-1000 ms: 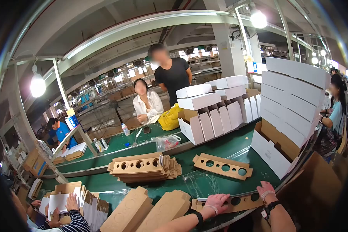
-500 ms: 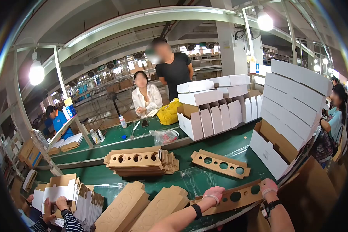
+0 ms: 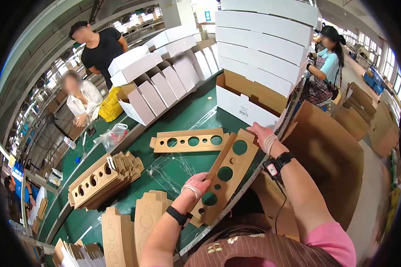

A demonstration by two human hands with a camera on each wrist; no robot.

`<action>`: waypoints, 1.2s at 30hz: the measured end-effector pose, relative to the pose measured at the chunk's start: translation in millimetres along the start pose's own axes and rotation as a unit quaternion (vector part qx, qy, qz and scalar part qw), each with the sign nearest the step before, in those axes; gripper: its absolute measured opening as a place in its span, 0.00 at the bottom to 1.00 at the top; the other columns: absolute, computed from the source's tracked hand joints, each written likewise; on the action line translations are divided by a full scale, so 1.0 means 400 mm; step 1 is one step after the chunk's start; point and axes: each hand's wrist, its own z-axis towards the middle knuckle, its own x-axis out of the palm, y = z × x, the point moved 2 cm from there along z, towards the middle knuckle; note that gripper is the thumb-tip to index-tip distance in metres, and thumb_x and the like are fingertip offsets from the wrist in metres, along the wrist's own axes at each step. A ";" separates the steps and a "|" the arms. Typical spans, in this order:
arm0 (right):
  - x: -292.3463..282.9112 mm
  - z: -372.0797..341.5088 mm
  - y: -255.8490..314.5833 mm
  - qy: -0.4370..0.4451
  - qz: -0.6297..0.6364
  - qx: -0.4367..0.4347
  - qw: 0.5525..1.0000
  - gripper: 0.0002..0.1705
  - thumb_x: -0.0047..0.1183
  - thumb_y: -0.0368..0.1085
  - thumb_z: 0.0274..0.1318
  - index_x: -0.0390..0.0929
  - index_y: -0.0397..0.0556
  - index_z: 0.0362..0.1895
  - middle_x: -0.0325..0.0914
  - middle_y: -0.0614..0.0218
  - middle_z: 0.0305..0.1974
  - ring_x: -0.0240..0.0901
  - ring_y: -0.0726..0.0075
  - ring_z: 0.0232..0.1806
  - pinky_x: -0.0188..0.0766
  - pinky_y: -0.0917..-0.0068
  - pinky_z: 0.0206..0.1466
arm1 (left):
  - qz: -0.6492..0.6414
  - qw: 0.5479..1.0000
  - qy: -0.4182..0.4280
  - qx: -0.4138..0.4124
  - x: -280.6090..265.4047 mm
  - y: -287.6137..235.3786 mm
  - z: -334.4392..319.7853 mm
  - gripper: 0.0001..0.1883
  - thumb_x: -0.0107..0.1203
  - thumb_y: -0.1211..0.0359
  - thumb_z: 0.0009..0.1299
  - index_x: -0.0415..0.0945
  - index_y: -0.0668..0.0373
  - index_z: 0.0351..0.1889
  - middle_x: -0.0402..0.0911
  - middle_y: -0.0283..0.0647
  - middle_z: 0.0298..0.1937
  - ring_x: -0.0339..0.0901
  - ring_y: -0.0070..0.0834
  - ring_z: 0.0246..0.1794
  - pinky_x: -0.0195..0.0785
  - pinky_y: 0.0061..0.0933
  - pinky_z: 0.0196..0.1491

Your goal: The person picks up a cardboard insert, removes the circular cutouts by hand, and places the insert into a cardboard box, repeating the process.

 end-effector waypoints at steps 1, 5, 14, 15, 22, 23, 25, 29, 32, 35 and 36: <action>-0.001 -0.003 0.006 0.000 0.000 -0.003 1.000 0.26 0.44 0.54 0.61 0.75 0.46 0.49 0.79 0.64 0.41 0.76 0.64 0.40 0.73 0.63 0.44 | -0.020 1.000 -0.004 -0.007 0.001 0.005 0.005 0.21 0.47 0.62 0.62 0.74 0.58 0.53 0.80 0.48 0.43 0.77 0.37 0.41 0.69 0.31 0.45; 0.008 -0.013 -0.024 0.026 0.042 0.001 0.999 0.26 0.52 0.47 0.57 0.69 0.44 0.54 0.78 0.62 0.43 0.77 0.66 0.37 0.76 0.65 0.39 | -0.001 0.997 -0.068 0.031 0.002 0.027 0.018 0.20 0.47 0.63 0.63 0.74 0.59 0.52 0.81 0.46 0.41 0.77 0.32 0.40 0.69 0.29 0.44; 0.057 -0.090 0.048 0.203 0.158 0.024 0.966 0.21 0.45 0.43 0.64 0.68 0.42 0.54 0.77 0.53 0.42 0.77 0.57 0.41 0.73 0.56 0.48 | -0.047 0.987 -0.110 0.110 -0.017 0.038 0.025 0.17 0.48 0.66 0.63 0.75 0.60 0.48 0.80 0.47 0.40 0.78 0.40 0.38 0.70 0.33 0.44; 0.069 -0.106 0.067 0.146 0.197 0.050 0.968 0.27 0.37 0.54 0.67 0.66 0.45 0.56 0.75 0.53 0.47 0.75 0.53 0.45 0.70 0.48 0.51 | -0.125 0.991 -0.042 0.013 -0.030 0.014 0.018 0.16 0.46 0.70 0.67 0.73 0.61 0.52 0.79 0.39 0.43 0.76 0.25 0.41 0.70 0.26 0.45; 0.027 -0.177 0.004 0.117 0.312 -0.047 0.942 0.19 0.40 0.47 0.66 0.67 0.49 0.54 0.73 0.56 0.50 0.72 0.57 0.49 0.70 0.51 0.52 | -0.234 0.966 -0.105 0.034 0.050 -0.066 0.095 0.18 0.47 0.67 0.67 0.72 0.58 0.54 0.79 0.43 0.41 0.76 0.33 0.38 0.71 0.30 0.40; 0.011 -0.164 -0.005 0.126 0.316 -0.105 0.935 0.16 0.46 0.41 0.64 0.68 0.47 0.52 0.75 0.56 0.48 0.74 0.56 0.47 0.72 0.52 0.50 | -0.149 0.977 -0.132 0.073 0.076 -0.095 0.121 0.18 0.48 0.64 0.66 0.72 0.56 0.53 0.78 0.50 0.41 0.77 0.44 0.41 0.70 0.36 0.46; -0.073 -0.205 -0.008 0.018 0.237 -0.163 0.958 0.17 0.56 0.29 0.54 0.70 0.44 0.49 0.78 0.57 0.41 0.77 0.57 0.38 0.77 0.58 0.43 | -0.132 0.980 -0.103 0.109 0.141 -0.174 0.145 0.18 0.48 0.62 0.66 0.72 0.56 0.53 0.77 0.53 0.45 0.74 0.50 0.47 0.67 0.40 0.50; -0.206 -0.292 0.044 -0.215 0.081 -0.168 0.959 0.23 0.62 0.26 0.43 0.70 0.44 0.46 0.79 0.62 0.34 0.77 0.63 0.29 0.76 0.66 0.29 | -0.058 0.979 -0.101 0.170 0.278 -0.337 0.150 0.17 0.47 0.63 0.66 0.70 0.58 0.52 0.76 0.53 0.46 0.73 0.49 0.48 0.66 0.42 0.50; -0.321 -0.371 0.052 -0.306 0.082 -0.165 0.934 0.21 0.62 0.27 0.43 0.70 0.45 0.44 0.79 0.63 0.33 0.77 0.63 0.28 0.75 0.69 0.25 | 0.007 0.957 -0.122 0.262 0.393 -0.438 0.140 0.11 0.47 0.64 0.65 0.69 0.61 0.41 0.76 0.53 0.41 0.72 0.51 0.45 0.65 0.46 0.47; -0.442 -0.437 0.013 -0.374 0.066 -0.157 0.912 0.20 0.62 0.28 0.42 0.72 0.44 0.43 0.79 0.64 0.33 0.76 0.65 0.28 0.75 0.68 0.27 | 0.033 0.951 -0.081 0.297 0.510 -0.525 0.111 0.11 0.48 0.64 0.65 0.68 0.60 0.40 0.76 0.53 0.40 0.73 0.51 0.43 0.67 0.46 0.46; -0.474 -0.460 0.000 -0.434 -0.017 -0.181 0.882 0.19 0.62 0.28 0.42 0.73 0.44 0.41 0.79 0.65 0.34 0.76 0.65 0.29 0.74 0.67 0.29 | 0.068 0.953 -0.040 0.292 0.535 -0.553 0.096 0.12 0.48 0.64 0.65 0.68 0.58 0.43 0.76 0.54 0.41 0.74 0.50 0.44 0.68 0.45 0.46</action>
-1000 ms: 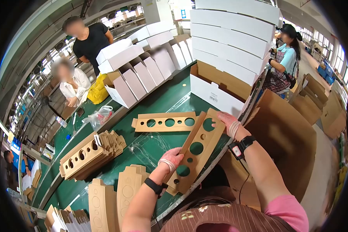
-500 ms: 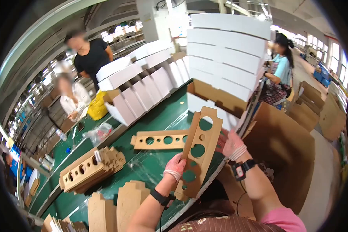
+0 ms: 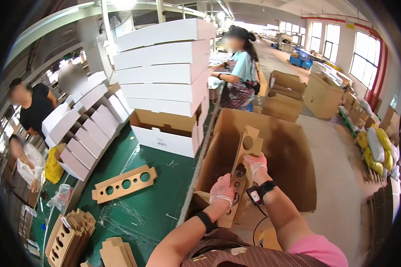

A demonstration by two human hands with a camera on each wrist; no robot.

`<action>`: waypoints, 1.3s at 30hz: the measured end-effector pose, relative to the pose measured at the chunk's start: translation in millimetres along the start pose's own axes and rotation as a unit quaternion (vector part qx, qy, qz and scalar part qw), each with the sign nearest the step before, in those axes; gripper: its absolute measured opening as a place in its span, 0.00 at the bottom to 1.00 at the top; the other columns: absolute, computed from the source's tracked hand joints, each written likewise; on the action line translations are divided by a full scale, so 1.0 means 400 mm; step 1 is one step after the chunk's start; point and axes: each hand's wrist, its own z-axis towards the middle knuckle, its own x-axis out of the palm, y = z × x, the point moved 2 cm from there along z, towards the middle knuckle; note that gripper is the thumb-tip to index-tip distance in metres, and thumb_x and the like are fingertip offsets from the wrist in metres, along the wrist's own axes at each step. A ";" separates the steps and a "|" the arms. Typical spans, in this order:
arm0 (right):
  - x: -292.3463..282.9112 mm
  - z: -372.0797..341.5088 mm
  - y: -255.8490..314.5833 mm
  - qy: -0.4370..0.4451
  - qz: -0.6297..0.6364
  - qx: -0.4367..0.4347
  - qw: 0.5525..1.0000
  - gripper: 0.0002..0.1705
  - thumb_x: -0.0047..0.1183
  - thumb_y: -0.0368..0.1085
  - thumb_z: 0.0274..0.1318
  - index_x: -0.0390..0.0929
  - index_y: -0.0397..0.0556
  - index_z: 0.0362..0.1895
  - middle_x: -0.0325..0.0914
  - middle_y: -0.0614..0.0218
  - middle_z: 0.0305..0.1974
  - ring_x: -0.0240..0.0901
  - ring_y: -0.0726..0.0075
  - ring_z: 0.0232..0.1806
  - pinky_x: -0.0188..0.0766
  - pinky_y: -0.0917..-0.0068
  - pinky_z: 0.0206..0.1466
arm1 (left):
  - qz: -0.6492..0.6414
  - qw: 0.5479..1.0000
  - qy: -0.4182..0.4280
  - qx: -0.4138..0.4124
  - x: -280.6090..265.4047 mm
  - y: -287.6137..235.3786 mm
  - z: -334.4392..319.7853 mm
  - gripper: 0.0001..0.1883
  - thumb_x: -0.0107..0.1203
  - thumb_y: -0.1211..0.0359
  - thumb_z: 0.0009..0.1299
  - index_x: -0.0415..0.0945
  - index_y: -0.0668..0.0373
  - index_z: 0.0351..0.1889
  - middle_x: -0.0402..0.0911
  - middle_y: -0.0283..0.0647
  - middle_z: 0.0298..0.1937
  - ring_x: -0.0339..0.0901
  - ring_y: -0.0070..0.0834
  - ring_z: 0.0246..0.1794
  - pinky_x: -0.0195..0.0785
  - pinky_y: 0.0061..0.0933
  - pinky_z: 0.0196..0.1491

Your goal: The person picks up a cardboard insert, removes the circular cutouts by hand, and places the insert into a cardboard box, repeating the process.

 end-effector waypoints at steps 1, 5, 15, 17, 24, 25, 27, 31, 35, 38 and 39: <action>-0.028 0.012 -0.005 -0.048 -0.073 -0.063 0.994 0.18 0.62 0.29 0.41 0.73 0.44 0.40 0.80 0.65 0.34 0.76 0.66 0.29 0.74 0.66 0.30 | -0.004 1.000 0.002 0.006 0.033 -0.015 0.004 0.12 0.48 0.64 0.65 0.68 0.58 0.43 0.76 0.54 0.41 0.74 0.50 0.44 0.68 0.45 0.46; -0.126 0.046 -0.053 0.029 0.045 0.081 0.995 0.19 0.63 0.34 0.43 0.73 0.48 0.42 0.78 0.64 0.33 0.75 0.62 0.29 0.74 0.62 0.30 | 0.028 0.998 -0.017 0.050 0.101 -0.031 0.002 0.12 0.48 0.68 0.64 0.69 0.57 0.46 0.76 0.48 0.38 0.75 0.46 0.42 0.69 0.40 0.46; -0.147 0.068 -0.101 0.216 0.113 0.053 0.968 0.19 0.53 0.41 0.54 0.74 0.50 0.50 0.76 0.67 0.42 0.72 0.72 0.41 0.72 0.76 0.40 | -0.259 0.965 -0.002 0.031 0.181 0.134 0.027 0.16 0.49 0.63 0.62 0.73 0.54 0.48 0.77 0.50 0.42 0.75 0.44 0.42 0.69 0.37 0.46; -0.134 0.121 -0.125 0.200 0.183 0.178 0.946 0.20 0.54 0.46 0.55 0.74 0.54 0.51 0.75 0.71 0.43 0.71 0.76 0.39 0.69 0.81 0.37 | -0.318 0.944 0.078 -0.047 0.123 0.130 -0.010 0.17 0.48 0.62 0.63 0.72 0.53 0.50 0.78 0.48 0.41 0.76 0.37 0.45 0.68 0.35 0.46; 0.057 0.011 -0.050 0.137 0.258 0.173 0.941 0.18 0.55 0.47 0.54 0.73 0.57 0.48 0.75 0.79 0.42 0.69 0.80 0.34 0.66 0.83 0.32 | -0.160 0.982 0.090 -0.035 -0.069 0.253 -0.168 0.16 0.47 0.66 0.64 0.68 0.60 0.49 0.79 0.46 0.38 0.77 0.40 0.39 0.68 0.33 0.45; 0.088 0.041 -0.080 0.147 0.226 0.180 0.946 0.19 0.55 0.45 0.52 0.74 0.56 0.48 0.75 0.76 0.42 0.69 0.78 0.34 0.67 0.81 0.32 | -0.161 0.982 0.088 -0.039 -0.081 0.260 -0.185 0.16 0.47 0.66 0.64 0.68 0.60 0.49 0.79 0.46 0.38 0.77 0.40 0.39 0.68 0.33 0.45; 0.151 0.024 -0.092 0.156 0.192 0.189 0.950 0.19 0.55 0.43 0.51 0.74 0.56 0.48 0.76 0.74 0.41 0.70 0.75 0.35 0.67 0.80 0.31 | -0.055 0.996 0.067 -0.034 -0.118 0.251 -0.218 0.16 0.47 0.65 0.65 0.66 0.58 0.50 0.79 0.51 0.38 0.76 0.46 0.41 0.69 0.37 0.44; 0.257 0.023 -0.117 0.238 0.203 0.050 0.949 0.25 0.52 0.36 0.47 0.70 0.47 0.53 0.74 0.66 0.43 0.72 0.66 0.42 0.73 0.67 0.40 | -0.023 0.997 0.038 -0.071 -0.205 0.273 -0.261 0.12 0.47 0.65 0.66 0.62 0.58 0.45 0.77 0.54 0.34 0.74 0.54 0.38 0.68 0.45 0.39; 0.219 0.067 -0.054 0.197 0.099 -0.183 0.958 0.34 0.50 0.30 0.52 0.57 0.44 0.65 0.63 0.61 0.60 0.62 0.60 0.59 0.60 0.66 0.62 | -0.029 0.995 0.088 -0.048 -0.321 0.357 -0.292 0.15 0.44 0.62 0.68 0.64 0.60 0.48 0.78 0.51 0.35 0.76 0.52 0.39 0.68 0.44 0.41; 0.239 0.123 0.014 0.127 -0.116 -0.383 0.907 0.41 0.49 0.21 0.43 0.56 0.44 0.67 0.57 0.56 0.65 0.55 0.58 0.65 0.51 0.66 0.68 | 0.020 0.995 0.087 -0.035 -0.378 0.392 -0.325 0.16 0.44 0.61 0.68 0.65 0.58 0.51 0.78 0.52 0.38 0.75 0.51 0.41 0.68 0.45 0.43; 0.259 0.032 0.083 0.102 -0.249 -0.494 0.827 0.45 0.49 0.18 0.38 0.56 0.44 0.67 0.57 0.55 0.66 0.55 0.55 0.66 0.50 0.66 0.69 | 0.036 0.993 0.106 -0.048 -0.390 0.398 -0.334 0.17 0.44 0.61 0.68 0.66 0.57 0.52 0.78 0.52 0.38 0.75 0.51 0.42 0.69 0.44 0.43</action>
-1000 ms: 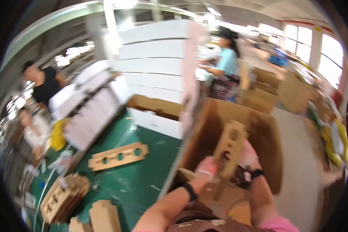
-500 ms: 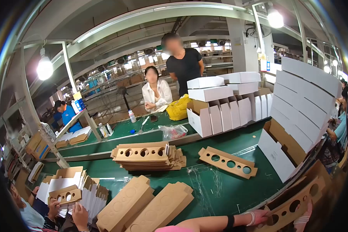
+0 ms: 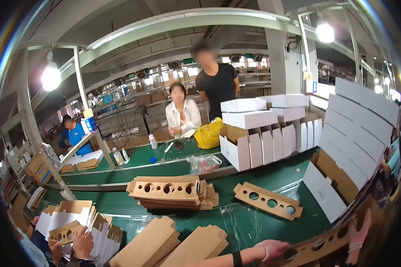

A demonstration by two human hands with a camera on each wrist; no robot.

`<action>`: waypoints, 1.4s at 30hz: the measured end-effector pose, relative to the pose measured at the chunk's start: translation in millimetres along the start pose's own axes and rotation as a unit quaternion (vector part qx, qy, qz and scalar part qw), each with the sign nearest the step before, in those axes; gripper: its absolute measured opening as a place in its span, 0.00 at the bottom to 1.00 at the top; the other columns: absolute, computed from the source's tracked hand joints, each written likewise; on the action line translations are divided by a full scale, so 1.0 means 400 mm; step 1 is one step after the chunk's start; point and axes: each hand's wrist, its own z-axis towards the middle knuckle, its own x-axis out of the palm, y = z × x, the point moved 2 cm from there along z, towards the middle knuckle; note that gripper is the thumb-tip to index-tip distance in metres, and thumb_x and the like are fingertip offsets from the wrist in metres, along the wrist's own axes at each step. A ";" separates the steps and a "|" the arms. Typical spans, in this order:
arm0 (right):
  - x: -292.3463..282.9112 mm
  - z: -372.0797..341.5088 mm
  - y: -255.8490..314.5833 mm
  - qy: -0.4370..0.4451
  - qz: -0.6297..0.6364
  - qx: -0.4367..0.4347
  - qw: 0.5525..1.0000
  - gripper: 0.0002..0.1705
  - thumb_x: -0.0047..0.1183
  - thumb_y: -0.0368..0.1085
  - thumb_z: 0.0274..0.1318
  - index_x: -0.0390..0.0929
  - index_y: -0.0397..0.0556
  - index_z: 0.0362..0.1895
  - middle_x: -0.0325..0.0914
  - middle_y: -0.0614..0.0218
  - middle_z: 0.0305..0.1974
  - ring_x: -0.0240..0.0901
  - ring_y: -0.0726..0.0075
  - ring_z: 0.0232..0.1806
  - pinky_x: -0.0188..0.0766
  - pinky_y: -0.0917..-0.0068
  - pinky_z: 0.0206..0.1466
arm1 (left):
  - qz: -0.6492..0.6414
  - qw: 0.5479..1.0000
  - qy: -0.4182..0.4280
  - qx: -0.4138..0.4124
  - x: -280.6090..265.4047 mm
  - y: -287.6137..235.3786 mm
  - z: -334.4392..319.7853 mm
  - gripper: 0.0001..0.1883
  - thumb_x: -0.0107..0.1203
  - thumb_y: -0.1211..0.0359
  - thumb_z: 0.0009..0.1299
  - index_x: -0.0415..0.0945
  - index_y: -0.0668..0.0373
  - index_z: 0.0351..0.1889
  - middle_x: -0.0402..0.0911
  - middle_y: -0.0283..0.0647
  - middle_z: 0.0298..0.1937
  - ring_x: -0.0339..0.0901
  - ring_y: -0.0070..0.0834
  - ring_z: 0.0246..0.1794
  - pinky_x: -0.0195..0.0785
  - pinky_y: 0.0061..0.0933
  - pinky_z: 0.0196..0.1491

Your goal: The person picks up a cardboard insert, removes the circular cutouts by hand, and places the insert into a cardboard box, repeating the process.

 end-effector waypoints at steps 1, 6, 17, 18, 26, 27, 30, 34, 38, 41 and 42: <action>-0.011 0.005 0.087 0.061 0.022 -0.018 0.998 0.46 0.51 0.20 0.30 0.60 0.44 0.64 0.57 0.52 0.65 0.52 0.47 0.67 0.47 0.61 0.71 | 0.004 1.000 -0.005 0.005 0.000 0.006 -0.008 0.17 0.44 0.61 0.68 0.66 0.57 0.52 0.78 0.52 0.38 0.75 0.51 0.42 0.69 0.44 0.43; 0.012 -0.010 0.375 0.265 -0.034 -0.301 0.916 0.37 0.64 0.45 0.21 0.73 0.50 0.46 0.69 0.59 0.49 0.63 0.45 0.54 0.56 0.48 0.61 | 0.036 0.999 -0.010 0.009 -0.030 0.022 -0.029 0.15 0.45 0.61 0.68 0.68 0.57 0.49 0.77 0.50 0.38 0.75 0.50 0.42 0.70 0.43 0.43; 0.263 -0.017 0.457 0.544 -0.053 -0.252 0.799 0.11 0.52 0.44 0.50 0.80 0.61 0.38 0.80 0.62 0.34 0.75 0.54 0.40 0.71 0.60 0.44 | -0.069 0.987 -0.091 -0.118 -0.153 0.114 -0.154 0.16 0.46 0.60 0.64 0.72 0.52 0.48 0.78 0.46 0.43 0.74 0.43 0.47 0.66 0.37 0.51; 0.284 -0.003 0.439 0.543 -0.042 -0.237 0.804 0.11 0.52 0.44 0.50 0.80 0.60 0.38 0.79 0.62 0.35 0.75 0.53 0.41 0.71 0.59 0.45 | -0.076 0.976 -0.143 -0.146 -0.160 0.129 -0.178 0.16 0.45 0.58 0.65 0.73 0.53 0.47 0.78 0.47 0.44 0.74 0.44 0.48 0.66 0.37 0.51; 0.374 -0.067 0.418 0.557 -0.001 -0.256 0.790 0.12 0.47 0.44 0.54 0.78 0.57 0.38 0.78 0.59 0.37 0.74 0.49 0.42 0.71 0.58 0.44 | -0.092 0.909 -0.175 -0.367 -0.084 0.125 -0.189 0.22 0.44 0.59 0.66 0.63 0.50 0.58 0.80 0.50 0.39 0.77 0.49 0.41 0.70 0.41 0.45; 0.367 -0.072 0.441 0.563 -0.021 -0.247 0.788 0.11 0.48 0.42 0.53 0.78 0.55 0.38 0.78 0.59 0.37 0.74 0.48 0.42 0.71 0.58 0.44 | -0.058 0.906 -0.173 -0.383 -0.086 0.113 -0.185 0.23 0.44 0.63 0.67 0.58 0.48 0.61 0.80 0.52 0.36 0.78 0.50 0.39 0.70 0.43 0.43; 0.398 -0.101 0.438 0.559 -0.051 -0.255 0.787 0.11 0.47 0.40 0.52 0.78 0.56 0.39 0.79 0.59 0.36 0.74 0.49 0.41 0.71 0.57 0.44 | 0.030 0.916 -0.105 -0.386 -0.080 0.091 -0.176 0.22 0.45 0.68 0.67 0.59 0.49 0.60 0.80 0.52 0.38 0.79 0.46 0.40 0.71 0.42 0.41; 0.431 -0.147 0.420 0.567 -0.106 -0.299 0.760 0.12 0.47 0.39 0.52 0.79 0.59 0.40 0.79 0.62 0.37 0.75 0.53 0.41 0.72 0.60 0.43 | 0.096 0.940 -0.061 -0.321 -0.001 0.174 -0.169 0.22 0.47 0.72 0.66 0.59 0.50 0.59 0.81 0.48 0.38 0.80 0.41 0.41 0.71 0.38 0.41; 0.440 -0.153 0.419 0.581 -0.113 -0.287 0.753 0.12 0.49 0.42 0.52 0.79 0.61 0.41 0.80 0.64 0.38 0.75 0.56 0.44 0.71 0.61 0.46 | 0.082 0.941 -0.015 -0.327 0.024 0.189 -0.171 0.24 0.48 0.70 0.67 0.61 0.48 0.62 0.81 0.43 0.44 0.78 0.37 0.47 0.70 0.35 0.46; 0.422 -0.123 0.393 0.562 -0.138 -0.274 0.769 0.12 0.50 0.43 0.52 0.79 0.62 0.40 0.80 0.66 0.38 0.75 0.58 0.44 0.70 0.60 0.48 | 0.038 0.918 -0.065 -0.388 -0.001 0.179 -0.184 0.17 0.47 0.70 0.68 0.67 0.49 0.55 0.81 0.43 0.42 0.78 0.38 0.47 0.70 0.35 0.45; 0.420 -0.109 0.368 0.547 -0.154 -0.261 0.781 0.11 0.50 0.43 0.51 0.79 0.63 0.39 0.80 0.67 0.36 0.75 0.59 0.44 0.69 0.60 0.48 | 0.030 0.916 -0.082 -0.392 -0.003 0.190 -0.190 0.16 0.47 0.69 0.68 0.67 0.49 0.55 0.81 0.43 0.43 0.78 0.39 0.47 0.70 0.35 0.45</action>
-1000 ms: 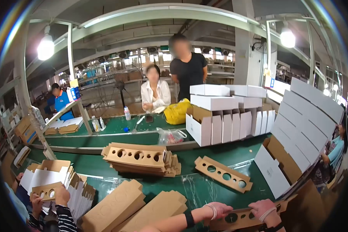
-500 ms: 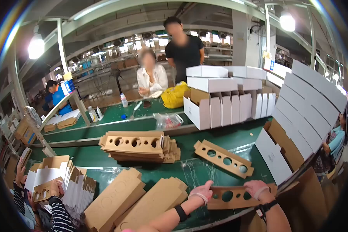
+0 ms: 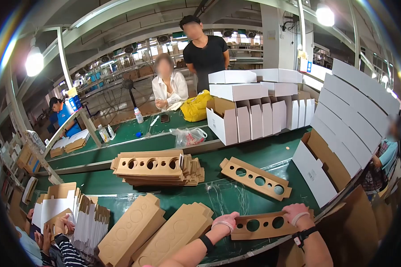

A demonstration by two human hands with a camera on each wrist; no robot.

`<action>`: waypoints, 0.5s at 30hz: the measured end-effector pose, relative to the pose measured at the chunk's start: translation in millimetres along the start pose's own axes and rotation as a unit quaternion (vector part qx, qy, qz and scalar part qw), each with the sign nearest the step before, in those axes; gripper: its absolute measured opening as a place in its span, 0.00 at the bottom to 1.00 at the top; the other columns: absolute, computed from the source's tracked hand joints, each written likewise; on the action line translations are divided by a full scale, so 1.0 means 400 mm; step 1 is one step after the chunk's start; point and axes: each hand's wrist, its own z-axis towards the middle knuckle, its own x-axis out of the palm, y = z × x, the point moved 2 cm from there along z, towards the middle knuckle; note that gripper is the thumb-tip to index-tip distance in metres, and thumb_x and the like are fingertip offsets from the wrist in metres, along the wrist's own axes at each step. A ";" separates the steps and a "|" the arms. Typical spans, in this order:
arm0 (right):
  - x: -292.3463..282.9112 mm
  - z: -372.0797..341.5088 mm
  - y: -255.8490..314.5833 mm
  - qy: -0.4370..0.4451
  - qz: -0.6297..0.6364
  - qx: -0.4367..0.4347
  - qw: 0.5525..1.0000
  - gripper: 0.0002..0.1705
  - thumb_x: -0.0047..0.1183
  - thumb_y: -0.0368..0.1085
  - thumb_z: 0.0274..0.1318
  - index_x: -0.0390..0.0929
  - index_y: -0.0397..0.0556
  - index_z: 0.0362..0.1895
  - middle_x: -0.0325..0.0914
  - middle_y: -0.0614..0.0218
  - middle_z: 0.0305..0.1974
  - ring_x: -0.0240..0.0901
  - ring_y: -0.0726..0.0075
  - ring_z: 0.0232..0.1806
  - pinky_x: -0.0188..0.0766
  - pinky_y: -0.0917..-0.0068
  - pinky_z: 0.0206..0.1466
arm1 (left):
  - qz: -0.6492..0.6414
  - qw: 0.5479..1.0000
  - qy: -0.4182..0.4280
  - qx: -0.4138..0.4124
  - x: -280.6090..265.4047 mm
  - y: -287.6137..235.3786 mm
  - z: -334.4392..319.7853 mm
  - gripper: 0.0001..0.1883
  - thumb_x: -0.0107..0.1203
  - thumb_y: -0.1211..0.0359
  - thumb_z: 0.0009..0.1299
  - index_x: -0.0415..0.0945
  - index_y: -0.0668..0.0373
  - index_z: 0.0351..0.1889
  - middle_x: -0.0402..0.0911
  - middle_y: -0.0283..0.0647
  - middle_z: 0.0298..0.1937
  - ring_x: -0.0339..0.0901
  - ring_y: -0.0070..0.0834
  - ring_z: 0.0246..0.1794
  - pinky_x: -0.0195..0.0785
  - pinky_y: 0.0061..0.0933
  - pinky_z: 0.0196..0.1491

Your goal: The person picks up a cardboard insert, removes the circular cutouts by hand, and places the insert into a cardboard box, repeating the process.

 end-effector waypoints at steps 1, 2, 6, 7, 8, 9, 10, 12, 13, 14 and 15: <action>0.015 -0.004 -0.028 0.015 0.008 0.015 1.000 0.11 0.50 0.44 0.51 0.79 0.63 0.39 0.80 0.67 0.38 0.74 0.59 0.46 0.67 0.60 0.49 | -0.015 1.000 -0.012 -0.005 0.002 0.011 0.009 0.16 0.47 0.68 0.69 0.68 0.48 0.55 0.81 0.43 0.43 0.78 0.39 0.47 0.70 0.36 0.45; 0.021 -0.003 -0.032 0.020 0.009 0.016 1.000 0.11 0.50 0.44 0.51 0.79 0.63 0.39 0.80 0.67 0.38 0.74 0.59 0.46 0.67 0.60 0.49 | -0.016 1.000 -0.008 -0.006 0.046 0.048 0.047 0.16 0.47 0.68 0.69 0.68 0.48 0.55 0.81 0.43 0.43 0.78 0.39 0.47 0.70 0.36 0.45; 0.073 -0.004 -0.052 -0.050 0.010 -0.013 0.999 0.06 0.52 0.43 0.48 0.78 0.61 0.31 0.78 0.65 0.33 0.73 0.56 0.42 0.66 0.58 0.44 | -0.007 0.999 -0.052 -0.009 0.045 0.035 0.049 0.13 0.53 0.58 0.66 0.68 0.48 0.46 0.81 0.46 0.41 0.79 0.44 0.42 0.71 0.42 0.42; 0.065 0.002 -0.051 -0.003 -0.003 0.002 1.000 0.06 0.52 0.43 0.47 0.77 0.60 0.30 0.77 0.64 0.32 0.73 0.55 0.41 0.66 0.58 0.43 | -0.051 0.994 -0.089 0.025 0.080 0.067 0.068 0.15 0.50 0.57 0.67 0.68 0.49 0.49 0.80 0.51 0.42 0.78 0.47 0.44 0.70 0.43 0.44; 0.050 0.000 -0.059 -0.008 0.015 -0.011 1.000 0.07 0.52 0.43 0.48 0.78 0.60 0.32 0.78 0.63 0.33 0.74 0.54 0.40 0.67 0.57 0.42 | -0.147 0.982 -0.095 -0.069 -0.005 0.022 0.010 0.18 0.46 0.56 0.68 0.66 0.48 0.53 0.79 0.54 0.42 0.76 0.50 0.45 0.68 0.45 0.46; 0.033 0.001 -0.074 -0.026 0.059 -0.010 0.998 0.09 0.52 0.44 0.49 0.78 0.59 0.34 0.78 0.63 0.34 0.74 0.52 0.41 0.68 0.57 0.43 | -0.168 0.978 -0.113 -0.048 0.036 0.062 0.034 0.22 0.43 0.55 0.68 0.62 0.47 0.59 0.79 0.55 0.42 0.75 0.52 0.46 0.67 0.46 0.48; -0.006 -0.001 -0.075 -0.023 0.078 0.006 0.997 0.10 0.53 0.44 0.49 0.78 0.58 0.36 0.78 0.62 0.36 0.74 0.52 0.42 0.69 0.59 0.45 | -0.234 0.956 -0.119 -0.128 -0.021 0.032 -0.002 0.27 0.43 0.52 0.68 0.58 0.49 0.63 0.79 0.54 0.41 0.76 0.51 0.44 0.67 0.46 0.47; -0.042 0.027 -0.108 -0.018 0.135 0.029 0.990 0.12 0.53 0.44 0.49 0.78 0.57 0.39 0.79 0.61 0.38 0.74 0.52 0.44 0.70 0.60 0.47 | -0.294 0.929 -0.181 -0.133 -0.030 0.035 -0.030 0.30 0.46 0.51 0.67 0.56 0.53 0.65 0.80 0.51 0.37 0.77 0.49 0.40 0.67 0.45 0.44; -0.068 0.042 -0.116 -0.034 0.178 0.054 0.982 0.14 0.53 0.42 0.49 0.78 0.53 0.40 0.78 0.58 0.38 0.74 0.51 0.44 0.70 0.62 0.48 | -0.294 0.929 -0.179 -0.135 -0.028 0.031 -0.039 0.30 0.46 0.51 0.67 0.56 0.53 0.65 0.80 0.51 0.37 0.77 0.49 0.40 0.67 0.45 0.44; -0.097 0.057 -0.119 -0.051 0.222 0.079 0.971 0.16 0.53 0.40 0.48 0.78 0.50 0.42 0.78 0.55 0.39 0.74 0.51 0.44 0.70 0.63 0.48 | -0.334 0.915 -0.184 -0.131 -0.021 0.031 -0.052 0.31 0.47 0.52 0.66 0.55 0.54 0.65 0.80 0.48 0.34 0.77 0.46 0.36 0.67 0.43 0.42; -0.125 0.078 -0.117 -0.025 0.306 0.116 0.945 0.17 0.52 0.38 0.48 0.77 0.48 0.43 0.78 0.53 0.40 0.74 0.51 0.45 0.70 0.64 0.49 | -0.373 0.899 -0.191 -0.128 -0.022 0.031 -0.066 0.32 0.49 0.53 0.66 0.55 0.55 0.66 0.79 0.46 0.31 0.77 0.44 0.33 0.67 0.42 0.40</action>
